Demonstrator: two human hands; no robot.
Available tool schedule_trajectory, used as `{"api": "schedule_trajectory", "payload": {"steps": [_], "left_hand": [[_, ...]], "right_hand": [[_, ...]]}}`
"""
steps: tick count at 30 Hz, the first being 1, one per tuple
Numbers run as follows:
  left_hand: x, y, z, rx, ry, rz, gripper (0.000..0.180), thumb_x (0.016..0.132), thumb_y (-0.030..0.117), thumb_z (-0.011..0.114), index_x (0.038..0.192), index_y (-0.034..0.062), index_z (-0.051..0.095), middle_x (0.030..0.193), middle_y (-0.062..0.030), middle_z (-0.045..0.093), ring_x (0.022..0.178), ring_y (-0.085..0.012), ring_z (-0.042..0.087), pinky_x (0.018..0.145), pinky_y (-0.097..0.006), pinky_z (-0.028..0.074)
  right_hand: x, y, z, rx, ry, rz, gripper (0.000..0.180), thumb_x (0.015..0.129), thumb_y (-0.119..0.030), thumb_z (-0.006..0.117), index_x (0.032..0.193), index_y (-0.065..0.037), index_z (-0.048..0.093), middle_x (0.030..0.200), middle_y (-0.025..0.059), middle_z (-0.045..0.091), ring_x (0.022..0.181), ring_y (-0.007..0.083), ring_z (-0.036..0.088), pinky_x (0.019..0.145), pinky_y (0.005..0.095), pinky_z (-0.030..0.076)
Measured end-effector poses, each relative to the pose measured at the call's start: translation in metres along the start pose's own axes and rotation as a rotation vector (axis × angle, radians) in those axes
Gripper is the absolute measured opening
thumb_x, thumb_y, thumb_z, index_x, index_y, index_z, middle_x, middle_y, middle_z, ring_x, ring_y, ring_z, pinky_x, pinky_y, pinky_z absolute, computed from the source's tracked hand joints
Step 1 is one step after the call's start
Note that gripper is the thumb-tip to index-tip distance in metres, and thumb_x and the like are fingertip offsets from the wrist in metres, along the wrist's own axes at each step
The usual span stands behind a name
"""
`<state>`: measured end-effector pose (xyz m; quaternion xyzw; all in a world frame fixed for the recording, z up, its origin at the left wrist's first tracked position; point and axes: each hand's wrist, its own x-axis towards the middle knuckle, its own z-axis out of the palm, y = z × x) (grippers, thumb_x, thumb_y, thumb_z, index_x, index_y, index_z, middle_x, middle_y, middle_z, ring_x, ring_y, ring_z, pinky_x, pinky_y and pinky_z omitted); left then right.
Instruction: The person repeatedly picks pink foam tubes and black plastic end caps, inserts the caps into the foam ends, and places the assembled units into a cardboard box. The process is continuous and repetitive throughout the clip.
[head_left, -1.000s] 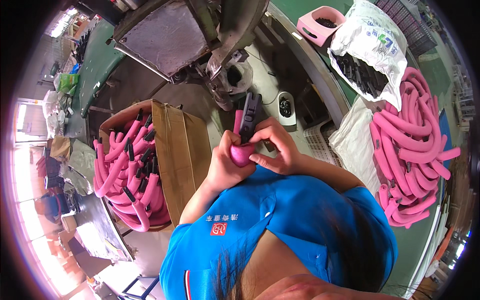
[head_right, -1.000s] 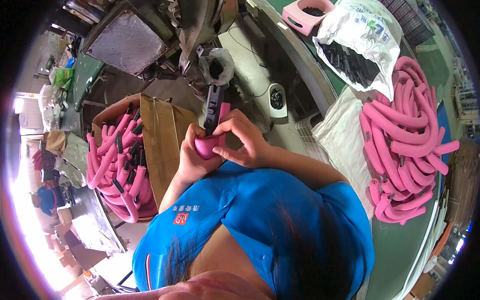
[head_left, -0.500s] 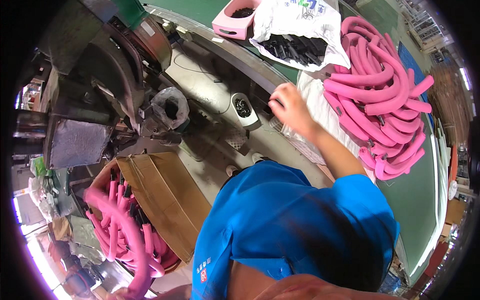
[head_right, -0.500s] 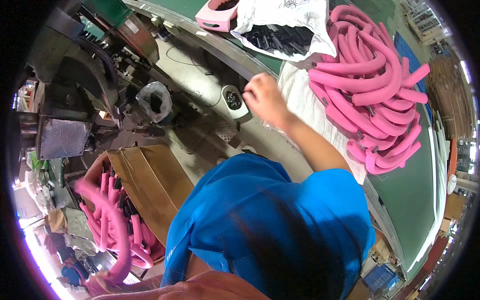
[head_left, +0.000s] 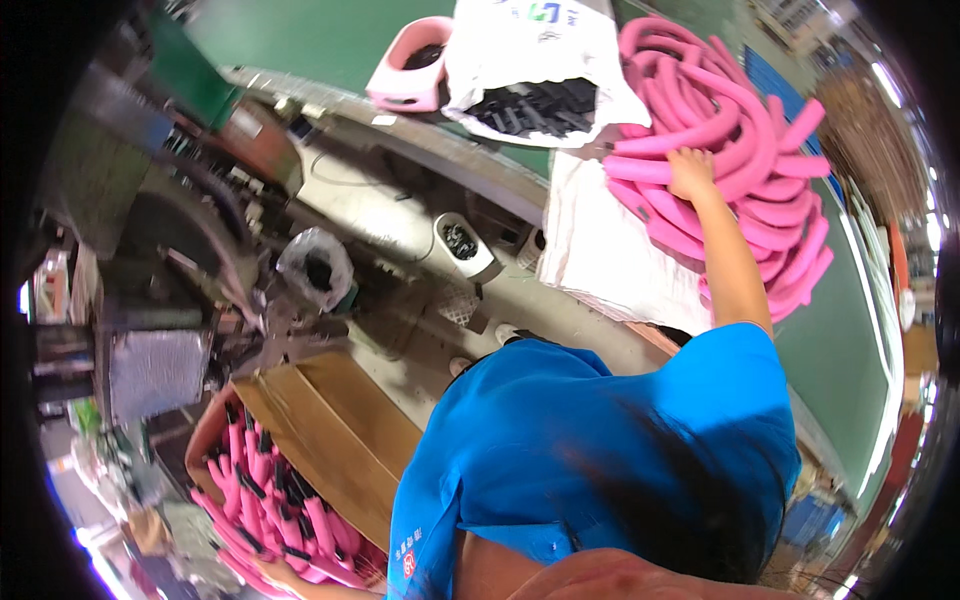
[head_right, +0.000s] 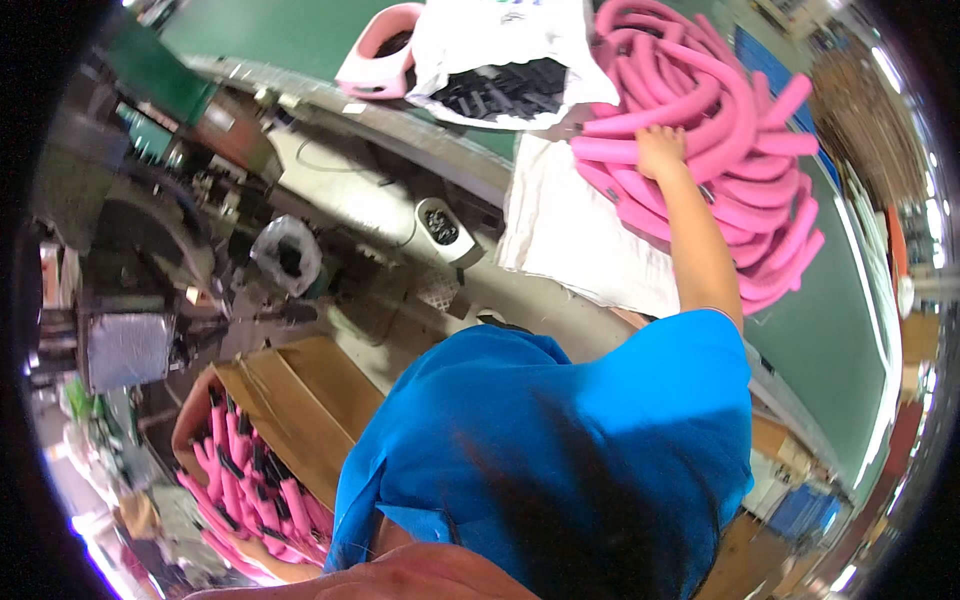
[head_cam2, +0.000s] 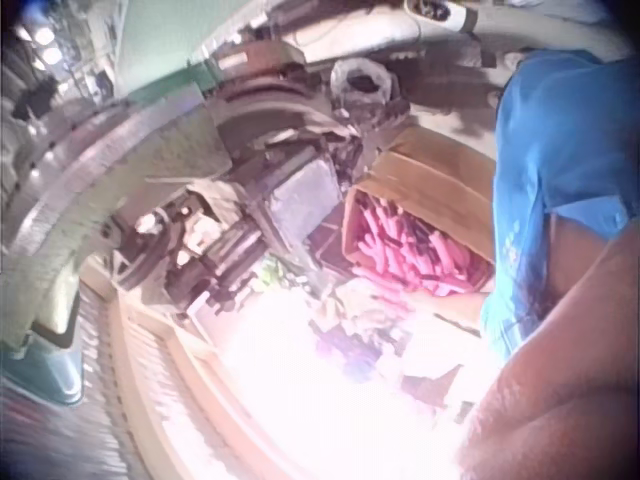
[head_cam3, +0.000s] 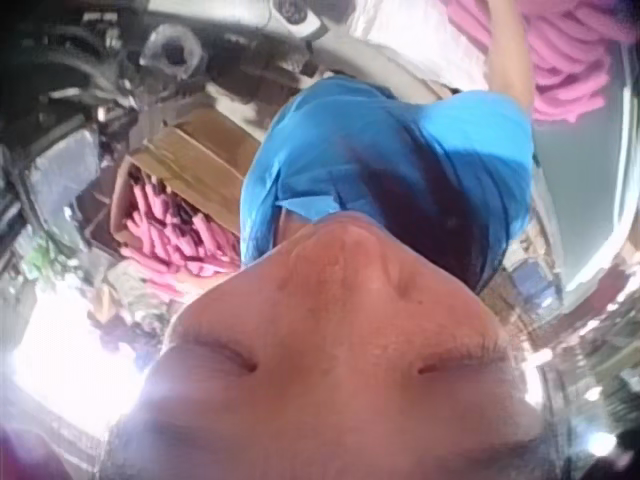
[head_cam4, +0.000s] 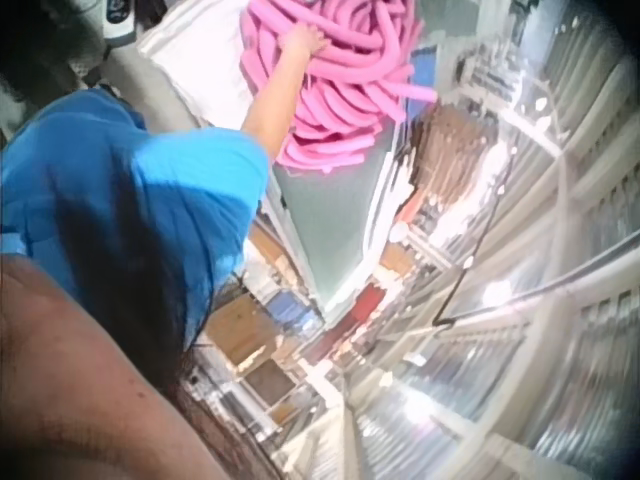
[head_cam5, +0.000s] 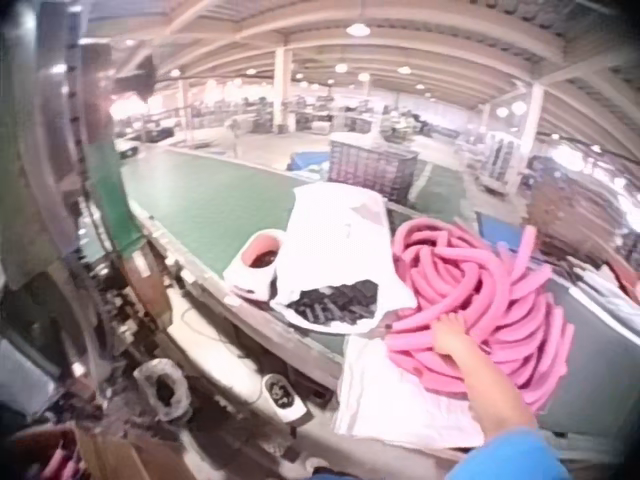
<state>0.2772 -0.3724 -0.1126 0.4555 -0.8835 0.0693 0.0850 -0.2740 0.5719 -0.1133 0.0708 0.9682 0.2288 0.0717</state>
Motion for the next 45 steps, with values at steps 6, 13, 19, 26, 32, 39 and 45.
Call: {"api": "schedule_trajectory", "payload": {"steps": [6,13,19,26,32,39,45], "left_hand": [[-0.026,0.002,0.071,0.305,-0.119,-0.207,0.072,0.071,0.020,0.067,0.136,0.0061,0.039,0.113,-0.0196,0.058,0.099,-0.0355,0.056,0.088,-0.045,0.043],[-0.018,0.070,0.034,0.345,0.315,-0.188,0.079,0.073,0.027,0.067,0.140,0.0044,0.031,0.117,-0.0212,0.054,0.105,-0.0358,0.053,0.092,-0.046,0.040],[0.023,0.190,-0.020,-0.012,0.626,0.229,0.076,0.075,0.028,0.067,0.136,0.0003,0.032,0.130,-0.0196,0.046,0.119,-0.0376,0.045,0.103,-0.048,0.033],[-0.058,0.454,-0.085,-0.790,0.406,0.839,0.061,0.071,0.004,0.065,0.127,0.0005,0.041,0.127,-0.0180,0.046,0.122,-0.0345,0.041,0.103,-0.047,0.034],[-0.129,0.610,-0.166,-1.280,-0.352,1.254,0.070,0.061,0.003,0.076,0.123,-0.0017,0.044,0.111,-0.0178,0.058,0.104,-0.0333,0.057,0.091,-0.042,0.045],[-0.126,0.546,-0.142,-1.448,-0.757,0.415,0.048,0.066,0.003,0.075,0.108,-0.0003,0.053,0.086,-0.0017,0.061,0.073,-0.0103,0.057,0.070,-0.025,0.048],[-0.149,0.507,-0.149,-1.374,-0.723,0.569,0.049,0.069,0.006,0.070,0.114,0.0019,0.051,0.094,-0.0111,0.061,0.085,-0.0189,0.059,0.080,-0.034,0.047]], "right_hand": [[-0.036,0.067,-0.016,-0.118,0.016,0.202,0.036,0.074,-0.017,0.065,0.109,-0.008,0.058,0.110,0.0099,0.059,0.106,0.0316,0.054,0.092,0.0497,0.041],[-0.042,0.108,0.030,-0.315,0.631,-0.078,0.026,0.079,-0.016,0.056,0.104,-0.009,0.055,0.100,0.0069,0.058,0.101,0.0258,0.054,0.088,0.0506,0.044],[-0.038,0.121,-0.069,0.330,0.867,0.276,0.045,0.071,-0.019,0.072,0.111,-0.005,0.058,0.104,0.0167,0.062,0.100,0.0369,0.058,0.089,0.0394,0.045],[-0.081,-0.036,-0.214,1.912,1.081,-0.487,0.046,0.076,-0.011,0.067,0.115,0.002,0.047,0.097,0.0122,0.059,0.085,0.0211,0.060,0.073,0.0337,0.051],[-0.151,-0.179,-0.224,1.943,0.409,-1.170,0.031,0.080,-0.021,0.070,0.101,-0.003,0.056,0.093,0.0077,0.057,0.085,0.0211,0.055,0.077,0.0352,0.044],[-0.001,-0.212,-0.149,0.914,0.751,-0.803,0.024,0.076,-0.030,0.067,0.082,-0.007,0.063,0.092,0.0129,0.063,0.094,0.0322,0.058,0.080,0.0457,0.043],[0.226,-0.131,0.080,0.394,0.333,-0.471,0.027,0.074,-0.024,0.054,0.087,-0.001,0.060,0.087,0.0237,0.064,0.081,0.0438,0.061,0.071,0.0548,0.047]]}}
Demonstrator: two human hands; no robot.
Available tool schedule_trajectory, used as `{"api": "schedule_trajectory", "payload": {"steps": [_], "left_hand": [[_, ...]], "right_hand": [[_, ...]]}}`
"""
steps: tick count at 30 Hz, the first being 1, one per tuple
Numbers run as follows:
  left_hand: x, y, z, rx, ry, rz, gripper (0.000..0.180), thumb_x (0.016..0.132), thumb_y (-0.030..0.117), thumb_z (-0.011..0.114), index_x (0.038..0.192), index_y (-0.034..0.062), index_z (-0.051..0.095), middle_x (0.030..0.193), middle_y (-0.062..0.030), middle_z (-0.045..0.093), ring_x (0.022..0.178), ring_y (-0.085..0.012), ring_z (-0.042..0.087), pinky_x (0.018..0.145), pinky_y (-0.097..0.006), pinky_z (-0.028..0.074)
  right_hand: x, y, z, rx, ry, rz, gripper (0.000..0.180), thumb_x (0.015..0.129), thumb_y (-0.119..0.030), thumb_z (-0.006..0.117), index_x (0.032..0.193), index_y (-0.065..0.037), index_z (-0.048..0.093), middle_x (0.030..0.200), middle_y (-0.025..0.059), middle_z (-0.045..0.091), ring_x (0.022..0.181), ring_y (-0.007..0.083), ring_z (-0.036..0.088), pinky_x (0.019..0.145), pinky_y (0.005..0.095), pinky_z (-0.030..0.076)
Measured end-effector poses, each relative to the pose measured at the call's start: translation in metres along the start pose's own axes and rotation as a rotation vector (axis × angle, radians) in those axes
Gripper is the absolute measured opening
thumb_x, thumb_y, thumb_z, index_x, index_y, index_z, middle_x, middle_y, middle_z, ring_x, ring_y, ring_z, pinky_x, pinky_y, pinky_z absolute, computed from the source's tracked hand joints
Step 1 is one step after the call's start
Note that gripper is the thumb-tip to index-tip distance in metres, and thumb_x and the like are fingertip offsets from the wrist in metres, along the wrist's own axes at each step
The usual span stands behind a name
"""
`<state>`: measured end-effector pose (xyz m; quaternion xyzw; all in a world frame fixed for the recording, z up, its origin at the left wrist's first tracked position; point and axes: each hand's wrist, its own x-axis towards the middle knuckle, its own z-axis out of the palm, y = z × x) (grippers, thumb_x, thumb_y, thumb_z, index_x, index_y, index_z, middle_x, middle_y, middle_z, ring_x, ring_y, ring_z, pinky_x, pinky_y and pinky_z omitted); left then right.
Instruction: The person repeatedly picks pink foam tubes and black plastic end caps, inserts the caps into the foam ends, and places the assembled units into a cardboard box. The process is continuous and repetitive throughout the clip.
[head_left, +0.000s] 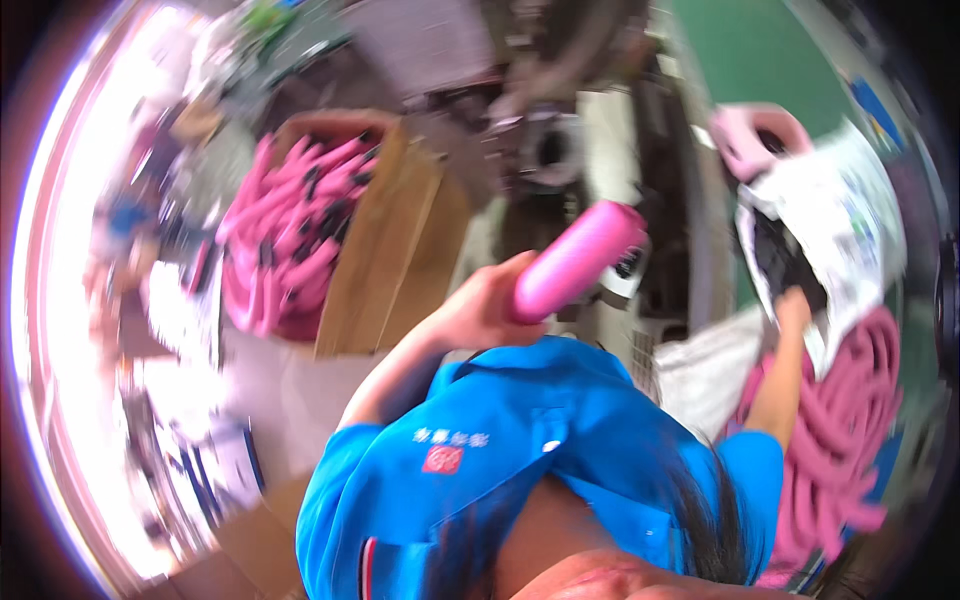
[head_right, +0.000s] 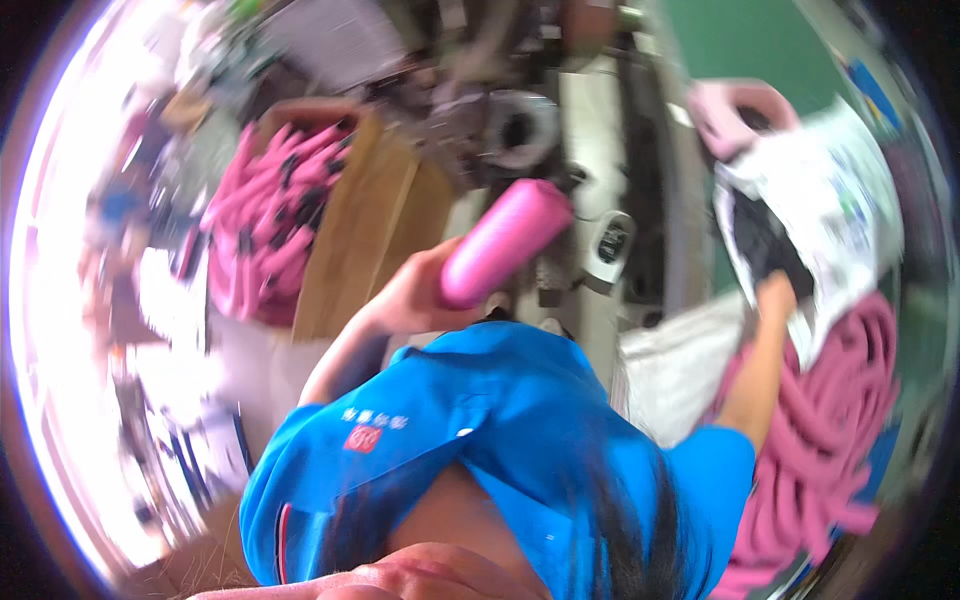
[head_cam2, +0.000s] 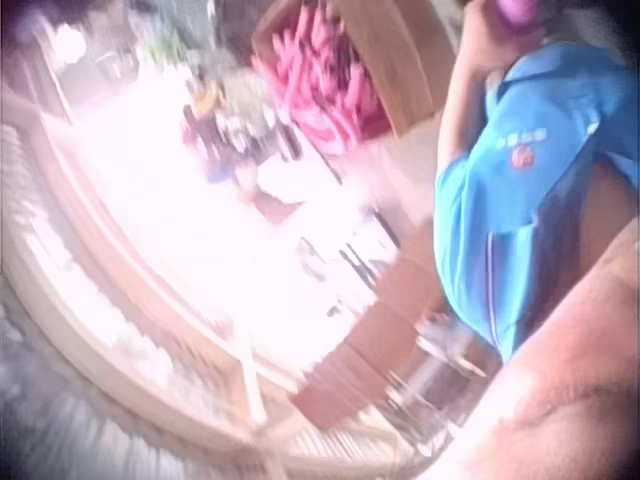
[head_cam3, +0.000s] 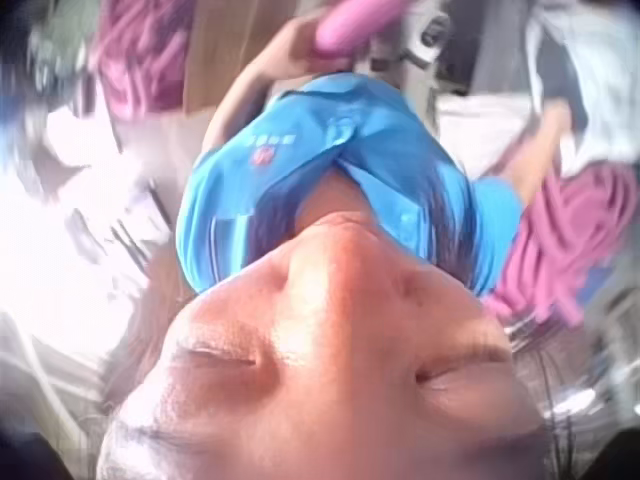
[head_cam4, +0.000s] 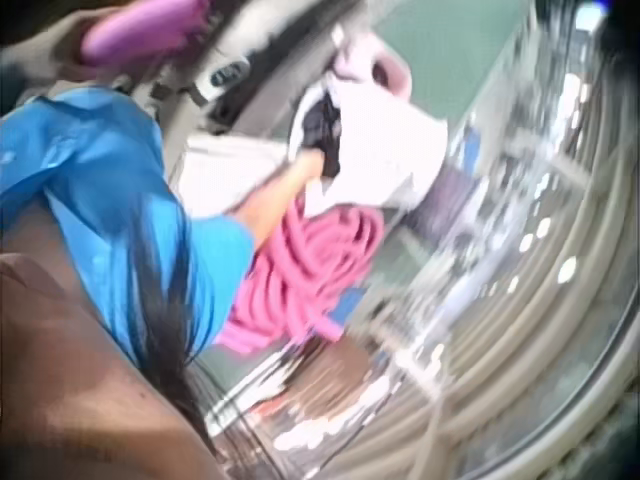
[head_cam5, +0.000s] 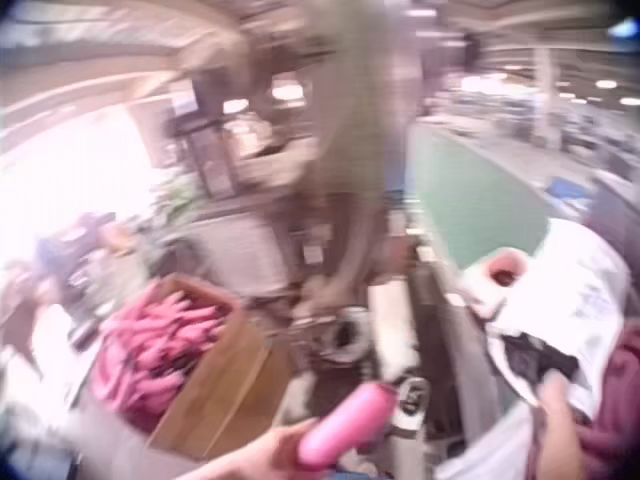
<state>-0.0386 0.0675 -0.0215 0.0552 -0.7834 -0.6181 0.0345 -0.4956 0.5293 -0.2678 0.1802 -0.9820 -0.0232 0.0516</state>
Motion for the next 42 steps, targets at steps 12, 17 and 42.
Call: {"api": "schedule_trajectory", "payload": {"steps": [12,17,42], "left_hand": [[-0.008,0.000,0.015,0.187,0.181,-0.172,0.036,0.065,0.011,0.066,0.098,0.0038,0.052,0.076,-0.0178,0.059,0.072,-0.0329,0.060,0.068,-0.040,0.047],[0.008,0.002,0.026,0.294,0.120,-0.110,0.037,0.065,0.012,0.067,0.098,0.0028,0.054,0.076,-0.0187,0.060,0.069,-0.0353,0.061,0.066,-0.039,0.048],[-0.027,-0.001,-0.032,0.328,-0.017,-0.090,0.039,0.059,0.011,0.069,0.096,0.0037,0.059,0.074,-0.0161,0.060,0.068,-0.0326,0.062,0.064,-0.036,0.049]], "right_hand": [[-0.035,-0.185,-0.186,1.149,-0.029,-0.080,0.018,0.092,-0.023,0.056,0.095,-0.007,0.061,0.073,-0.0016,0.056,0.063,0.0068,0.050,0.054,0.0239,0.040],[-0.118,-0.293,-0.276,1.603,-0.401,-0.351,0.016,0.093,-0.020,0.058,0.099,-0.006,0.062,0.069,-0.0079,0.049,0.054,-0.0012,0.038,0.047,0.0164,0.028],[-0.108,-0.342,-0.281,0.974,0.464,-1.409,0.030,0.072,-0.006,0.071,0.102,-0.010,0.070,0.104,0.0116,0.063,0.072,0.0218,0.058,0.062,0.0322,0.048]]}}
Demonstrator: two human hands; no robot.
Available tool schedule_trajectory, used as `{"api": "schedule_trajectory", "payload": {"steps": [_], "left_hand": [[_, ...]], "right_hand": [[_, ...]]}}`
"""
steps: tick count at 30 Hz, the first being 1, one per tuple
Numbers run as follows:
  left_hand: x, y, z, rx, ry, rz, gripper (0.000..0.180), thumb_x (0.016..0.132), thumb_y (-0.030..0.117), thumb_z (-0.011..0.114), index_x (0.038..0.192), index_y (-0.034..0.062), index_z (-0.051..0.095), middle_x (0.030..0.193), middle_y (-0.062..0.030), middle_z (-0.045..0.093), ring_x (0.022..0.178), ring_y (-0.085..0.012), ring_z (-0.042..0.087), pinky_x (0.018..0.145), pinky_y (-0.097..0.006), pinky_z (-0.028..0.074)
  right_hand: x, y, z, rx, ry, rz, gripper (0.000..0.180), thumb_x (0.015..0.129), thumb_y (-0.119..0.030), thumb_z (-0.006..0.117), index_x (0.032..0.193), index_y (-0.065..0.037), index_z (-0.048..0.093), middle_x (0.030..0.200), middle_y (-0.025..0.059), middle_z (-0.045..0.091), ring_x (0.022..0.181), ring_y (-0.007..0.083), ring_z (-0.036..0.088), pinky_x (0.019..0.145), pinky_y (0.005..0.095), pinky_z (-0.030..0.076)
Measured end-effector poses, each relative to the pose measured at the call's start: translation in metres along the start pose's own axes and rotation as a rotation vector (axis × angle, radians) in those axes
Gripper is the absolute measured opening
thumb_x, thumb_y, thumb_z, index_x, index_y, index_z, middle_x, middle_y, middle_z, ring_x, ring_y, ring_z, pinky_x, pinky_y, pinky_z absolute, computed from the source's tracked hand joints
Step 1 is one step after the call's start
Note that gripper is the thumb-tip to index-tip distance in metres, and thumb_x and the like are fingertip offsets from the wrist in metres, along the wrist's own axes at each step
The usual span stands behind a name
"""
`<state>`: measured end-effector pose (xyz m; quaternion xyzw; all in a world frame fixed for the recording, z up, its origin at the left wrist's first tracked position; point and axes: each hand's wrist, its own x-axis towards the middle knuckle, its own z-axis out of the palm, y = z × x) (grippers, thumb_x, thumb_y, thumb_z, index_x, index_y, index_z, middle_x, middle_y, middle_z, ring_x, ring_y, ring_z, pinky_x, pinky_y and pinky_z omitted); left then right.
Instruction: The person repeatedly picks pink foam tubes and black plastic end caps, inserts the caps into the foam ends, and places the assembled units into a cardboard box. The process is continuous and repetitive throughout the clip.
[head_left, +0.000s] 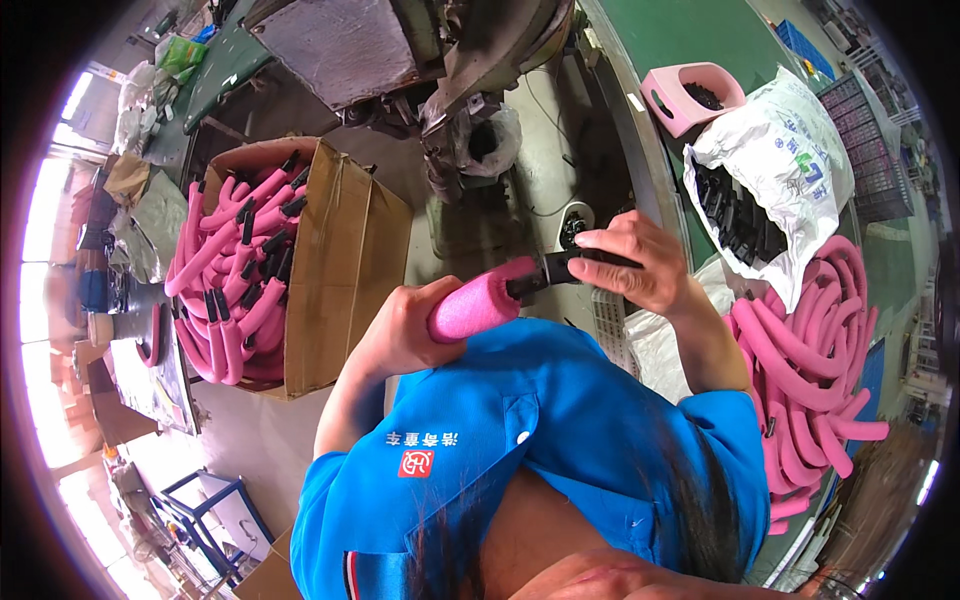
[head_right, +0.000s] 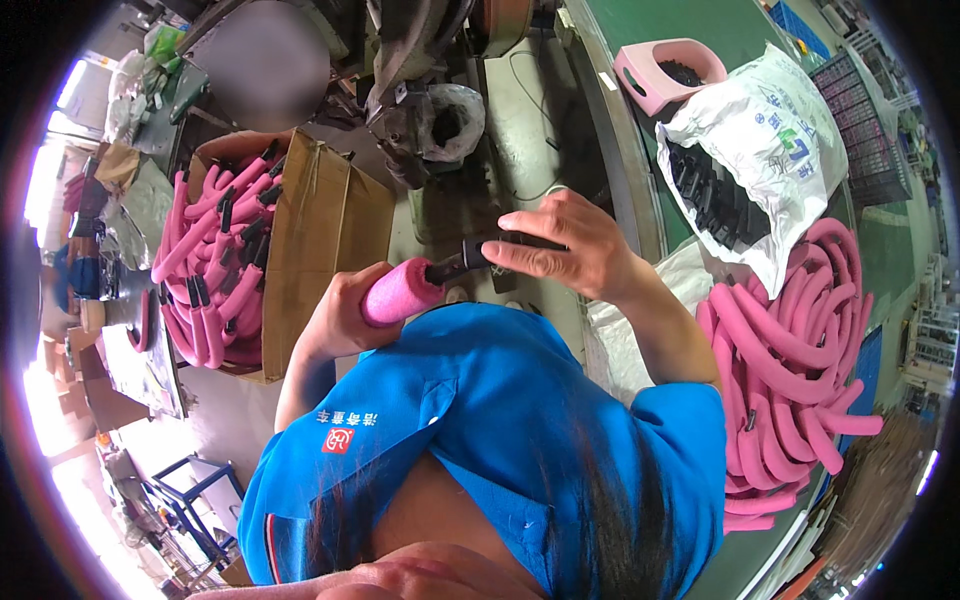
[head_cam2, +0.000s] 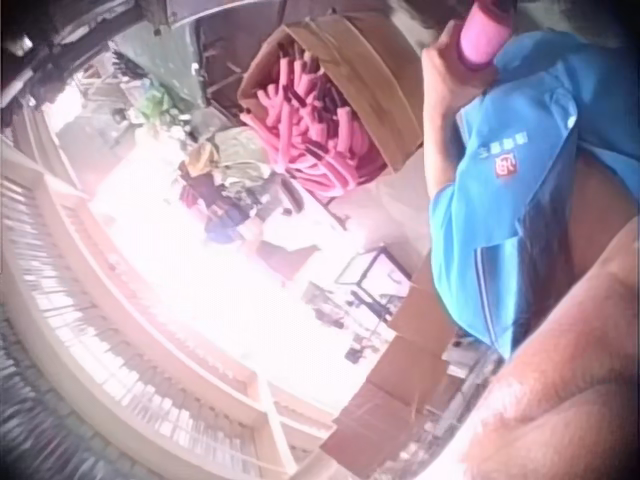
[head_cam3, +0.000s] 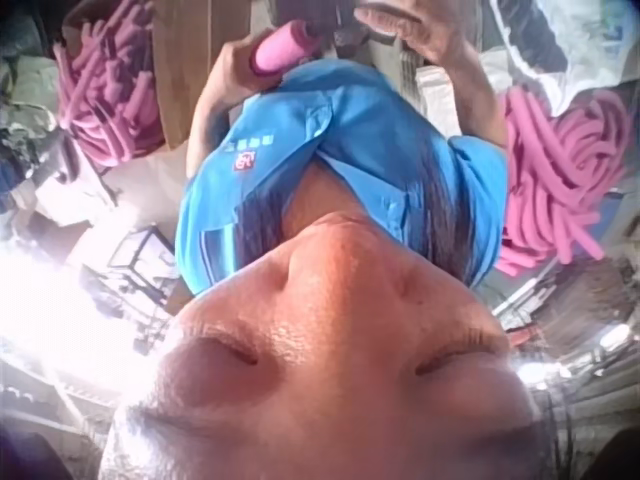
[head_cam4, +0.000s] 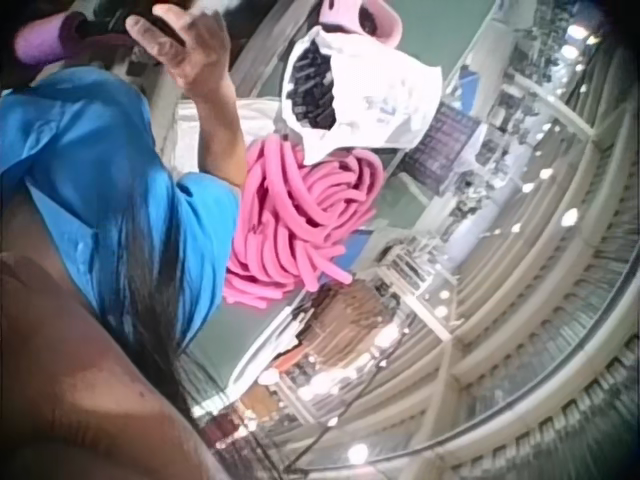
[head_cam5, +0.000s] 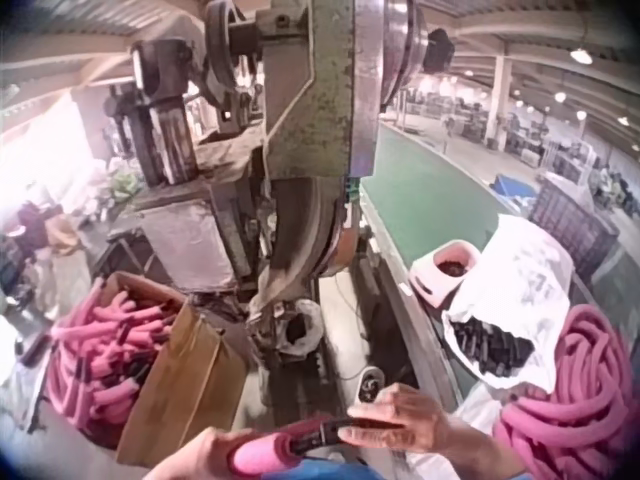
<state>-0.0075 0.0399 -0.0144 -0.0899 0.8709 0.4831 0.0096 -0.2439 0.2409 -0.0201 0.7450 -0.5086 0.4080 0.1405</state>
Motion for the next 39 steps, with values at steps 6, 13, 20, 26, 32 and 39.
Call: {"api": "schedule_trajectory", "payload": {"steps": [6,13,20,26,32,39], "left_hand": [[0.004,-0.010,-0.013,-0.130,0.024,0.049,0.035,0.061,0.011,0.069,0.093,0.0027,0.058,0.072,-0.0155,0.059,0.066,-0.0295,0.060,0.064,-0.035,0.048],[0.000,-0.007,-0.024,-0.207,0.058,0.005,0.035,0.062,0.011,0.069,0.095,0.0024,0.058,0.074,-0.0157,0.059,0.066,-0.0295,0.060,0.065,-0.035,0.048],[-0.005,-0.019,-0.028,-0.112,-0.025,-0.068,0.044,0.062,0.012,0.067,0.104,0.0037,0.059,0.076,-0.0167,0.061,0.070,-0.0321,0.061,0.068,-0.036,0.049],[-0.007,-0.033,-0.030,-0.151,0.014,-0.138,0.049,0.062,0.011,0.067,0.110,0.0040,0.059,0.079,-0.0165,0.064,0.073,-0.0289,0.064,0.071,-0.036,0.050],[-0.003,-0.050,-0.039,-0.188,0.017,-0.151,0.052,0.062,0.011,0.068,0.113,0.0043,0.058,0.080,-0.0166,0.065,0.075,-0.0277,0.065,0.071,-0.036,0.051],[0.011,-0.062,-0.066,-0.027,-0.138,-0.144,0.051,0.061,0.014,0.072,0.111,0.0066,0.059,0.083,-0.0189,0.065,0.076,-0.0347,0.065,0.069,-0.039,0.051]], "right_hand": [[0.008,0.004,0.014,-0.044,0.030,-0.137,0.031,0.074,-0.012,0.071,0.104,-0.016,0.068,0.109,0.0117,0.060,0.074,0.0201,0.060,0.067,0.0321,0.049],[0.012,0.006,0.028,-0.155,0.054,-0.126,0.035,0.073,-0.008,0.073,0.105,-0.020,0.067,0.108,0.0102,0.059,0.072,0.0160,0.061,0.077,0.0339,0.047],[0.022,0.016,0.047,-0.123,0.029,-0.154,0.039,0.071,-0.009,0.073,0.108,-0.021,0.068,0.094,0.0051,0.051,0.070,0.0170,0.054,0.070,0.0311,0.048],[0.024,0.029,0.078,-0.168,0.084,-0.177,0.041,0.072,-0.014,0.074,0.112,-0.022,0.068,0.085,0.0033,0.047,0.070,0.0174,0.049,0.064,0.0274,0.046],[0.036,0.045,0.090,-0.220,0.112,-0.226,0.041,0.071,-0.010,0.073,0.110,-0.022,0.069,0.089,0.0029,0.047,0.066,0.0167,0.047,0.060,0.0277,0.043],[0.040,0.051,0.115,0.143,-0.060,-0.154,0.043,0.075,-0.011,0.068,0.116,-0.025,0.067,0.087,0.0022,0.047,0.069,0.0166,0.047,0.067,0.0279,0.043]]}}
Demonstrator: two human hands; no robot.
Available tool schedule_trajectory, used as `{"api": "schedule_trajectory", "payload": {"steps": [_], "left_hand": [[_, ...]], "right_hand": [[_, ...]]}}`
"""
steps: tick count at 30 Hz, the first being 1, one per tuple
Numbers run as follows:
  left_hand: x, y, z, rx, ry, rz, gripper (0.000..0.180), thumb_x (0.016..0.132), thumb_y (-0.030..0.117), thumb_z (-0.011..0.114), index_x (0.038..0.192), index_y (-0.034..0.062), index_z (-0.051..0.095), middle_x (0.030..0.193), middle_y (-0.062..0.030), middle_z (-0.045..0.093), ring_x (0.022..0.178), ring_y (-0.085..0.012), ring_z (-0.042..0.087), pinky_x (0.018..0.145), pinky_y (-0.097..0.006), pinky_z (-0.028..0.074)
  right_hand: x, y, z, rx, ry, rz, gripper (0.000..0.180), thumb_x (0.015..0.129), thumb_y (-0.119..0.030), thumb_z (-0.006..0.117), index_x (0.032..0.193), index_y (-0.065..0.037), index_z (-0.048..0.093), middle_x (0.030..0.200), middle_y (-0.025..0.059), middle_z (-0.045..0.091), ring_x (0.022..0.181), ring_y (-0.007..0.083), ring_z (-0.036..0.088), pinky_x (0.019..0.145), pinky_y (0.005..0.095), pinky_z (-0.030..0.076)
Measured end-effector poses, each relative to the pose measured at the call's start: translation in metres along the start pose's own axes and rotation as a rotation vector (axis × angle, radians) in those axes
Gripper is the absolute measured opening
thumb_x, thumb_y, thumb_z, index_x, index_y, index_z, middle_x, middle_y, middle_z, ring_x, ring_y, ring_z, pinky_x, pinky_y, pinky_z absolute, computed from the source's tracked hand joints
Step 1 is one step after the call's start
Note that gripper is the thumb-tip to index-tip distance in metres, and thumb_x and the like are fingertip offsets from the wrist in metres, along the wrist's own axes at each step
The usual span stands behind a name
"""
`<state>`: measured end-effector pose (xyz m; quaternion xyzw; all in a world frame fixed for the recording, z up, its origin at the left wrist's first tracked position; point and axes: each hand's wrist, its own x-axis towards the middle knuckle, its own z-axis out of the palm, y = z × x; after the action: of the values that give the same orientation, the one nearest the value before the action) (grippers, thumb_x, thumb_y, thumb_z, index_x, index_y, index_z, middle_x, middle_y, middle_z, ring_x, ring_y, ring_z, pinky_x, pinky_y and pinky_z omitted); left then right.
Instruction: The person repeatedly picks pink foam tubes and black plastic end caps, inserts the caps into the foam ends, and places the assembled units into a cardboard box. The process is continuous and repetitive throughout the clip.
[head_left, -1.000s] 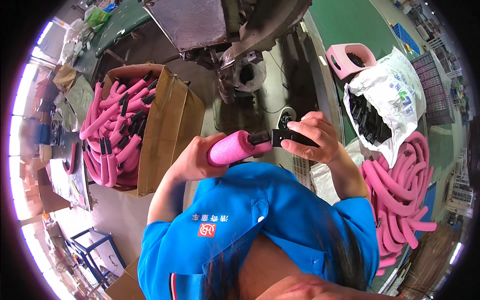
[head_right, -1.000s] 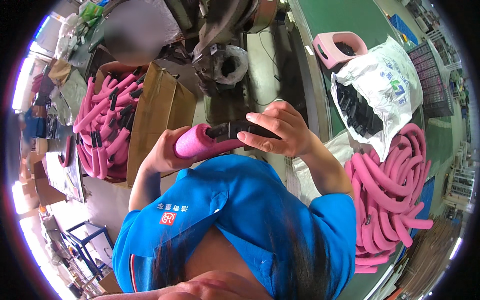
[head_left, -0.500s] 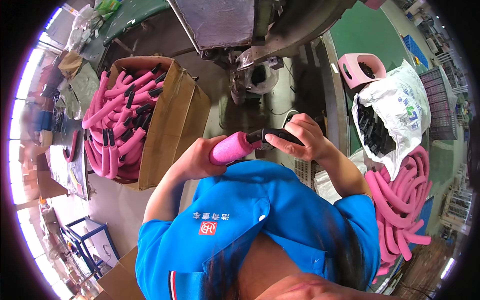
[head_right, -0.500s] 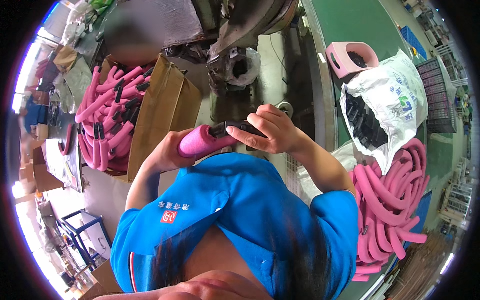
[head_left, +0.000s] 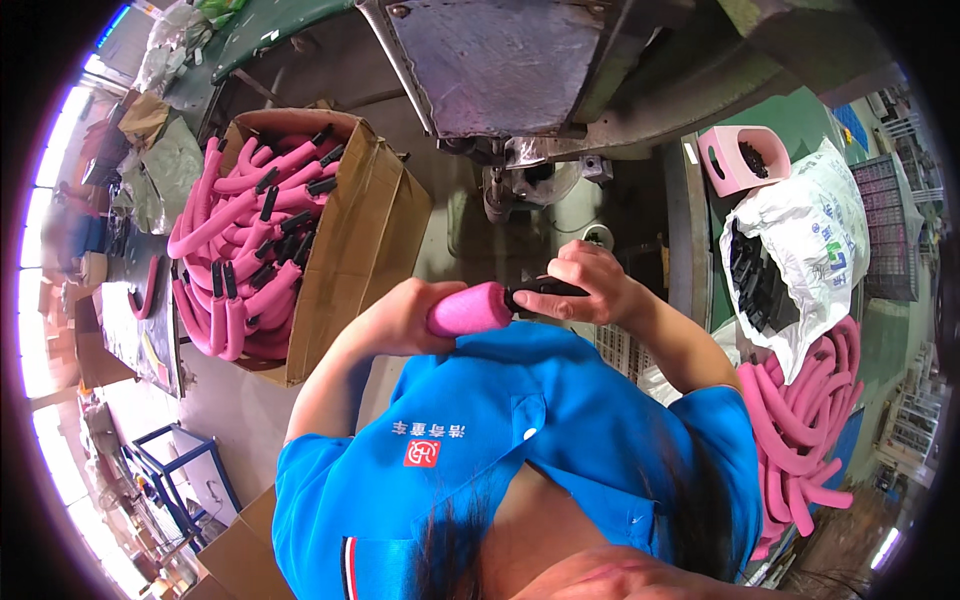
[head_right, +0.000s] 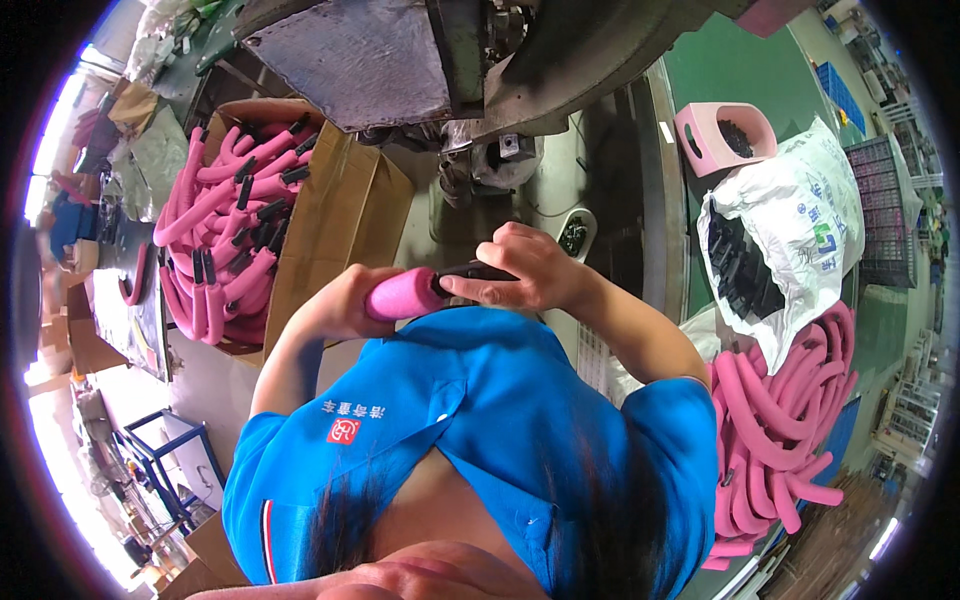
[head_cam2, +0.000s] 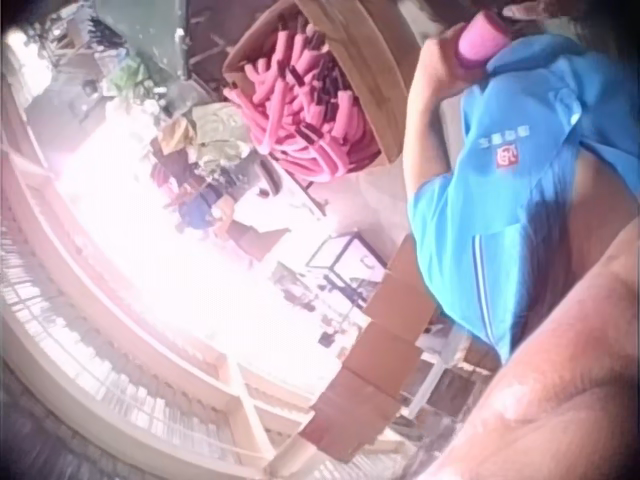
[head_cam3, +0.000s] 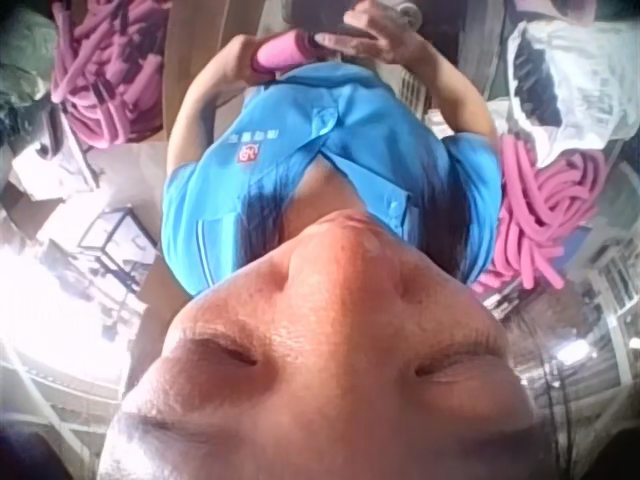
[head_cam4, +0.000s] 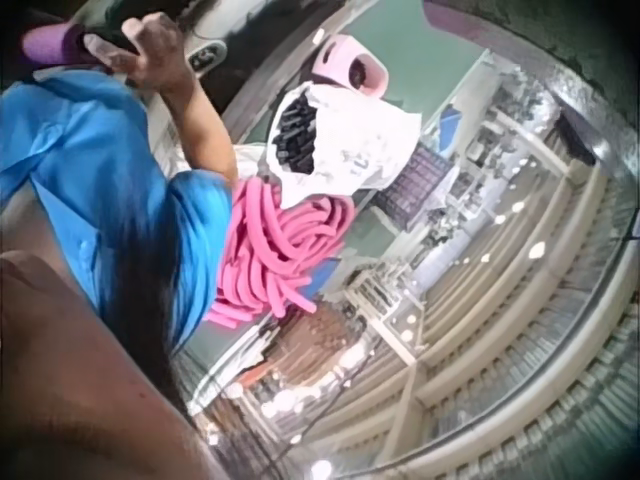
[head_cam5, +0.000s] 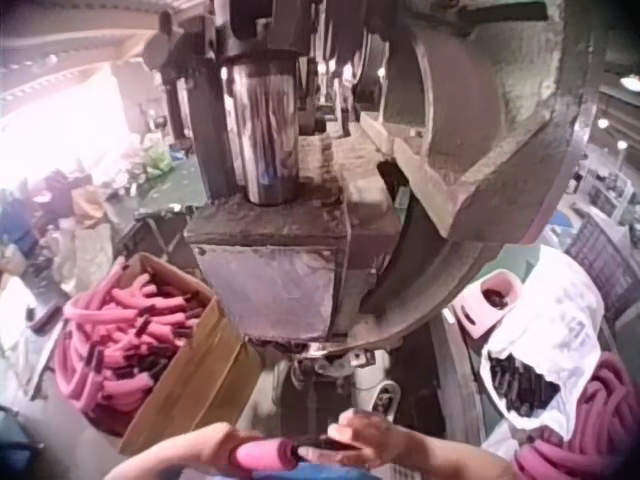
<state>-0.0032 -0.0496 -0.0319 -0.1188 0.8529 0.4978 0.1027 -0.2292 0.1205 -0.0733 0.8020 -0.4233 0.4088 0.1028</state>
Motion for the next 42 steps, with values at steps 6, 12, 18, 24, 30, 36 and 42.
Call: {"api": "schedule_trajectory", "payload": {"steps": [6,12,18,24,30,36,42], "left_hand": [[0.038,-0.014,-0.008,-0.039,0.243,-0.194,0.043,0.065,0.020,0.072,0.105,0.0065,0.060,0.080,-0.0186,0.065,0.077,-0.0342,0.066,0.069,-0.041,0.050],[0.065,-0.048,-0.005,0.200,0.475,-0.049,0.042,0.064,0.017,0.068,0.103,0.0078,0.058,0.079,-0.0195,0.064,0.076,-0.0385,0.063,0.067,-0.043,0.050],[0.071,-0.057,-0.011,0.196,0.549,-0.075,0.050,0.063,0.016,0.068,0.110,0.0023,0.057,0.077,-0.0193,0.064,0.073,-0.0336,0.065,0.067,-0.038,0.050],[0.069,-0.038,-0.003,-0.054,0.505,-0.217,0.043,0.065,0.021,0.068,0.104,0.0055,0.058,0.082,-0.0186,0.065,0.079,-0.0335,0.065,0.072,-0.040,0.050],[0.080,-0.074,0.001,-0.125,0.321,-0.319,0.051,0.065,0.023,0.069,0.111,0.0060,0.059,0.086,-0.0158,0.066,0.081,-0.0273,0.066,0.074,-0.038,0.050],[0.080,-0.064,-0.010,-0.074,0.318,-0.310,0.051,0.064,0.023,0.068,0.112,0.0063,0.059,0.088,-0.0170,0.066,0.084,-0.0298,0.066,0.076,-0.041,0.050],[0.082,-0.078,-0.012,-0.052,0.290,-0.246,0.049,0.064,0.025,0.068,0.108,0.0058,0.060,0.089,-0.0188,0.066,0.085,-0.0327,0.065,0.076,-0.042,0.050]], "right_hand": [[-0.002,0.046,0.028,0.352,0.092,0.544,0.049,0.083,0.003,0.052,0.130,-0.002,0.042,0.096,0.0068,0.049,0.081,0.0147,0.048,0.075,0.0290,0.043],[-0.018,0.078,0.064,0.241,0.250,0.789,0.039,0.095,-0.015,0.045,0.131,0.000,0.039,0.097,0.0072,0.050,0.072,0.0136,0.048,0.065,0.0281,0.042],[-0.028,0.118,0.083,-0.154,-0.029,0.735,0.030,0.095,-0.015,0.045,0.119,0.002,0.052,0.115,0.0199,0.055,0.100,0.0370,0.053,0.090,0.0439,0.041],[0.011,0.110,0.064,0.064,-0.157,1.015,0.035,0.094,-0.014,0.045,0.126,0.001,0.049,0.130,0.0230,0.049,0.124,0.0356,0.043,0.103,0.0429,0.033],[-0.020,0.132,0.083,0.226,-0.085,1.126,0.011,0.091,-0.013,0.049,0.091,-0.004,0.055,0.083,0.0105,0.061,0.073,0.0245,0.055,0.067,0.0382,0.047],[-0.067,0.185,0.094,0.777,0.290,1.369,0.030,0.092,-0.026,0.046,0.104,-0.005,0.063,0.094,0.0165,0.066,0.087,0.0286,0.064,0.073,0.0395,0.051],[-0.061,0.195,0.146,-0.201,0.064,1.402,0.033,0.091,-0.029,0.046,0.104,-0.002,0.063,0.096,0.0195,0.066,0.089,0.0312,0.064,0.073,0.0402,0.052]]}}
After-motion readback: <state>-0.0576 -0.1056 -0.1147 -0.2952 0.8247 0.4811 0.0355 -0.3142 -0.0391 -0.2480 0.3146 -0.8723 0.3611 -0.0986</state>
